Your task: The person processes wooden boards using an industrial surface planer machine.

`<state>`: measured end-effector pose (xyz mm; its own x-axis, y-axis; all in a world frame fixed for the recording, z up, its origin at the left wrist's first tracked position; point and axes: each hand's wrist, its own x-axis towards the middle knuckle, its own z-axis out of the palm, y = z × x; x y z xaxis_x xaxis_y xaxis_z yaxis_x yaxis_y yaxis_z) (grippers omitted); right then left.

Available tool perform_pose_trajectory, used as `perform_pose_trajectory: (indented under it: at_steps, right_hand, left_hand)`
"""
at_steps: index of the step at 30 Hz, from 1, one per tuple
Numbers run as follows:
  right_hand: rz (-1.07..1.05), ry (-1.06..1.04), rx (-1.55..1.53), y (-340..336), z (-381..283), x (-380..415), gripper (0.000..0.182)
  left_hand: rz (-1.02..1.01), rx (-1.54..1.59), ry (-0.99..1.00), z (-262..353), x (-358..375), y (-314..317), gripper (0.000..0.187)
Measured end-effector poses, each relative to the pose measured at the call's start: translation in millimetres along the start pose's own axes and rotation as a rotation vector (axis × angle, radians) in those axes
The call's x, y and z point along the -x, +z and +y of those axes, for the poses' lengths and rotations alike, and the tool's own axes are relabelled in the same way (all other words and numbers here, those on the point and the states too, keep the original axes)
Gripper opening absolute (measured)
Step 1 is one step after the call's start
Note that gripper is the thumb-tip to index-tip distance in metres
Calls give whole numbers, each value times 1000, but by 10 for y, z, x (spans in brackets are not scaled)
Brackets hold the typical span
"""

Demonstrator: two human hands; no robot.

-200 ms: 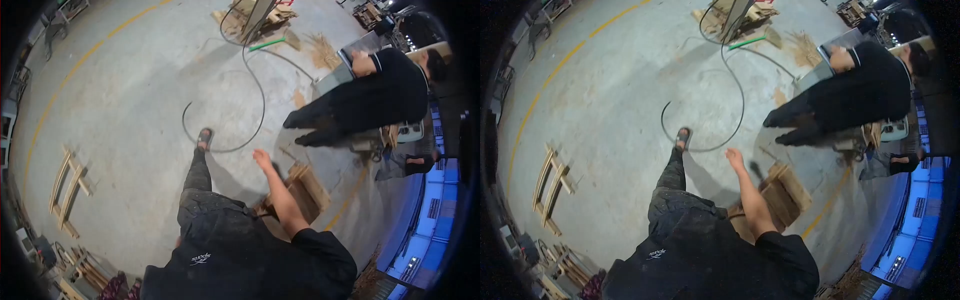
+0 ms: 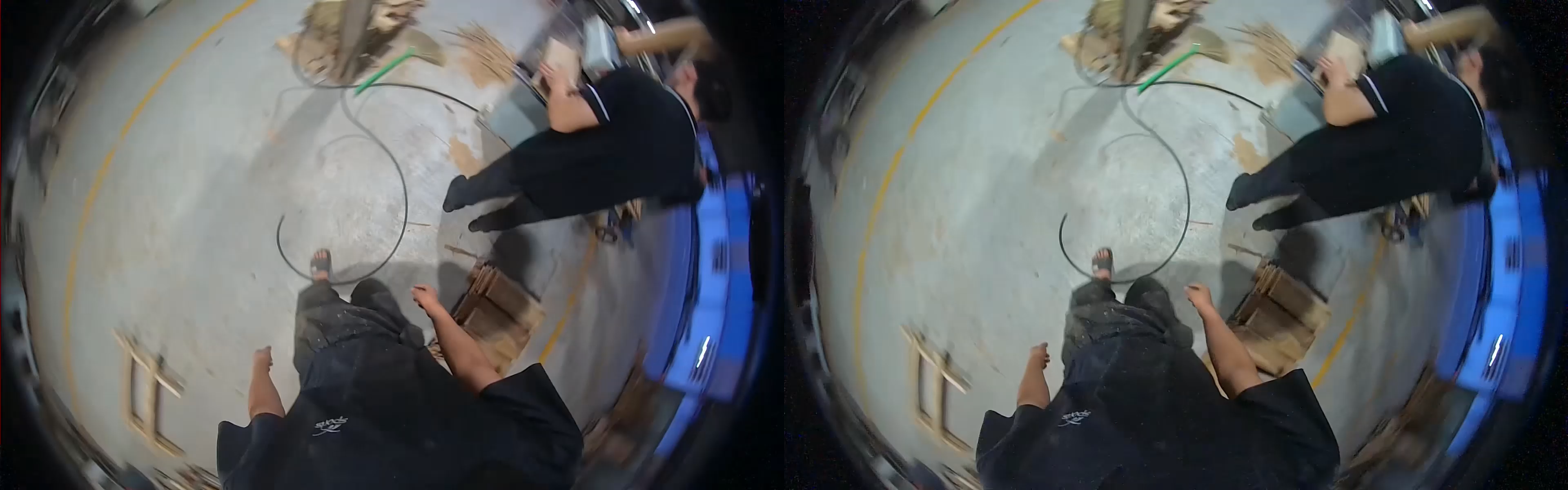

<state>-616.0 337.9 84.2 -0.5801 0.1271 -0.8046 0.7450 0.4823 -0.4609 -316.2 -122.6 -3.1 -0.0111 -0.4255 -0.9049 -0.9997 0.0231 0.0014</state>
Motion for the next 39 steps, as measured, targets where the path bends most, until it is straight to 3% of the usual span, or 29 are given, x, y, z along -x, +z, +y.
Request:
perform_pose_trajectory:
  at_steps: [1,2,3,6,7,8,9,11,15,16,17,18,19,20,21,22,23,29,31,32,33,34,35,37,38,39]
  right_hand:
    - [-1,176,-147,60,80,247,34]
    - [23,218,-280,236,257,316,33]
    - [72,229,-405,233,326,285,31]
    - [320,119,-398,126,-30,151,22]
    - [111,15,445,116,215,-380,18]
    - [94,-296,984,220,450,-565,20]
    - [38,-237,861,240,438,-695,21]
    - [16,16,440,152,232,-1157,22]
    - [78,116,11,-129,-451,-2292,25]
    - [103,105,-100,-239,-627,-2621,25]
    - [131,88,-328,-313,-781,-3021,26]
    - [109,86,-785,-205,-659,-3660,27]
    - [359,-152,-282,-857,-1820,-3235,31]
    - [440,-103,-743,-1356,-2741,-2898,29]
    - [382,-101,-644,-1820,-3204,-2837,30]
    - [515,-260,-676,-2012,-3422,-3007,32]
    - [516,-337,-772,-2256,-3636,-3063,36]
    - [812,-144,-1112,-3359,-4594,-2960,36]
    - [881,32,-1547,-3604,-4792,-2949,47]
    - [946,40,-1636,-3697,-4913,-2955,59]
    - [963,-1,-1668,-3805,-5024,-2956,65]
    - [1021,22,-1686,-3921,-5174,-2988,66]
    - [1082,36,-1706,-4071,-5328,-3032,67]
    - [1128,-43,-1803,-4357,-5609,-2991,57]
    - [1171,-133,-1885,-4432,-5700,-2994,48]
    - [1207,-129,-1904,-4440,-5727,-3071,48]
  left_hand:
    - [81,-1,-24,197,-44,-765,47]
    - [166,108,1,662,-115,-1330,37]
    - [183,67,176,1411,-177,-1762,36]
    - [296,18,623,4130,-330,-2569,32]
    - [308,114,778,4894,-234,-2767,39]
    - [324,119,823,5625,-141,-2928,41]
    - [332,100,862,6319,81,-2901,41]
    - [256,563,920,7414,716,-2579,39]
    - [51,481,1201,8887,830,-1482,33]
    - [91,349,1166,9229,895,-1076,30]
    - [1,283,1101,9519,1097,-685,29]
    - [-124,243,1111,9795,1310,-276,32]
    - [-197,166,1140,10056,1581,110,35]
    - [-221,67,1183,10392,1665,483,36]
    - [-293,-22,1341,10663,1886,804,37]
    - [-354,-41,1353,10949,2159,1118,37]
    - [-388,-62,1377,11220,2501,1376,37]
    - [-572,-106,1589,13406,3611,3001,35]
    - [-569,-74,1560,14054,3841,3592,42]
    - [-522,-92,1614,14367,3993,3824,47]
    - [-565,-47,1532,14536,4202,3994,54]
    - [-405,-92,1572,14792,4267,4270,61]
    - [-418,-108,1577,14908,4452,4417,61]
    - [-75,-351,1703,15004,4806,4635,68]
    - [127,-396,1649,14950,4871,4754,71]
    - [184,-386,1656,14857,4907,4802,71]
